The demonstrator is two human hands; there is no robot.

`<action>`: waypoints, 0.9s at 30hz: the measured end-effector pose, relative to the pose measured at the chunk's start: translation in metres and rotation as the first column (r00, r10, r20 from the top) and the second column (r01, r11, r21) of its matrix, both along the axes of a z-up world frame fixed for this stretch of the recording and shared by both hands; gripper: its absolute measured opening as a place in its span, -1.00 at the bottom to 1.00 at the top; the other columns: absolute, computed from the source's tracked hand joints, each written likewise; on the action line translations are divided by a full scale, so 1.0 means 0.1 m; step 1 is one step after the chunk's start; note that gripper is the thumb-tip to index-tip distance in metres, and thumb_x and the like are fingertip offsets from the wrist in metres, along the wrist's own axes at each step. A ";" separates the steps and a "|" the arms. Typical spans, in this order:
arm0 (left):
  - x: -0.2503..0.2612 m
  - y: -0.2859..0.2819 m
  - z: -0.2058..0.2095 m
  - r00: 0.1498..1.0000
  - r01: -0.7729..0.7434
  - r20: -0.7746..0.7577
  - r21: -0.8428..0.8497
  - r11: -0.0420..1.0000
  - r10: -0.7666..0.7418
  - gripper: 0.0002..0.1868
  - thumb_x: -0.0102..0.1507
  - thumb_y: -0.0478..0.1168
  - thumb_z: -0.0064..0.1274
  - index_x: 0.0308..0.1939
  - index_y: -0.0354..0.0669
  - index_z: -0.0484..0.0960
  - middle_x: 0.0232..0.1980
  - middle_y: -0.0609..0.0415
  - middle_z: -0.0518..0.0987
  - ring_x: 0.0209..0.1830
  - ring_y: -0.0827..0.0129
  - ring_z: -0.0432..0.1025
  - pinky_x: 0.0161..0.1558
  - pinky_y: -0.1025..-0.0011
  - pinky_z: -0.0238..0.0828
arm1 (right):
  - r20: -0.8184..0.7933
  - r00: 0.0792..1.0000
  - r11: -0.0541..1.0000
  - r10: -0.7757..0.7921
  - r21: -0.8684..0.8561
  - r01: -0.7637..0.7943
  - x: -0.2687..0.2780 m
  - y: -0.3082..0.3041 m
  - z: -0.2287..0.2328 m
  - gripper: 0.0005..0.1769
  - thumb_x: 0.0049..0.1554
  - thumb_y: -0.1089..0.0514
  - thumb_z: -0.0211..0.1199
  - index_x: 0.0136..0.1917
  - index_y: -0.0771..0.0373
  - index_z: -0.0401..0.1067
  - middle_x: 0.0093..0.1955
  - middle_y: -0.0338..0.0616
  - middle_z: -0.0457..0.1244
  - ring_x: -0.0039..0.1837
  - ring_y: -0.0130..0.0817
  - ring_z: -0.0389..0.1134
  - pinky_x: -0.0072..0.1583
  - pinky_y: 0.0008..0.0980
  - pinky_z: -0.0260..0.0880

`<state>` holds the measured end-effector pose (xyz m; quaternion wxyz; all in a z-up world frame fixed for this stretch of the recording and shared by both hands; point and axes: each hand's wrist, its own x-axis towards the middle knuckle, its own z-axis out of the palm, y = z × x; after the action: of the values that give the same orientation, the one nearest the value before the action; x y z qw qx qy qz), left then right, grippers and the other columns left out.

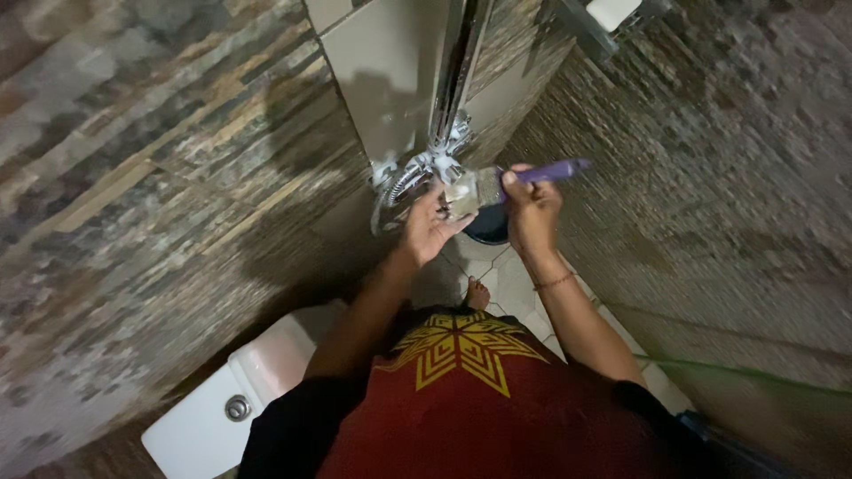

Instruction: The person scrubs a chrome shower hose and wall-mounted fixtures with a purple brush and soapy water, then cleans a plastic container on the toilet tank. The person uses a bucket of water to rinse the brush and the cleaned items.

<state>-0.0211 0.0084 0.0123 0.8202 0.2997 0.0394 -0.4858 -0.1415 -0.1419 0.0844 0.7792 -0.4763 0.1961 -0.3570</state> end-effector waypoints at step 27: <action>-0.07 -0.32 -0.16 0.928 -0.360 0.137 0.571 0.738 0.347 -0.53 0.39 -0.18 0.20 0.31 -0.27 0.44 0.19 -0.10 0.60 0.04 0.26 0.54 0.09 0.35 0.51 | -0.221 0.951 0.685 -0.217 -0.729 -0.013 0.66 -0.49 0.38 -0.84 0.25 0.25 0.43 0.10 0.27 0.57 -0.12 -0.21 0.42 -0.20 -0.44 0.31 -0.13 -0.41 0.30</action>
<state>-0.0285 -0.0236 -0.0033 0.7644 0.5301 0.2346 -0.2821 -0.0752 -0.1913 0.1229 0.4699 -0.7791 0.1784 -0.3747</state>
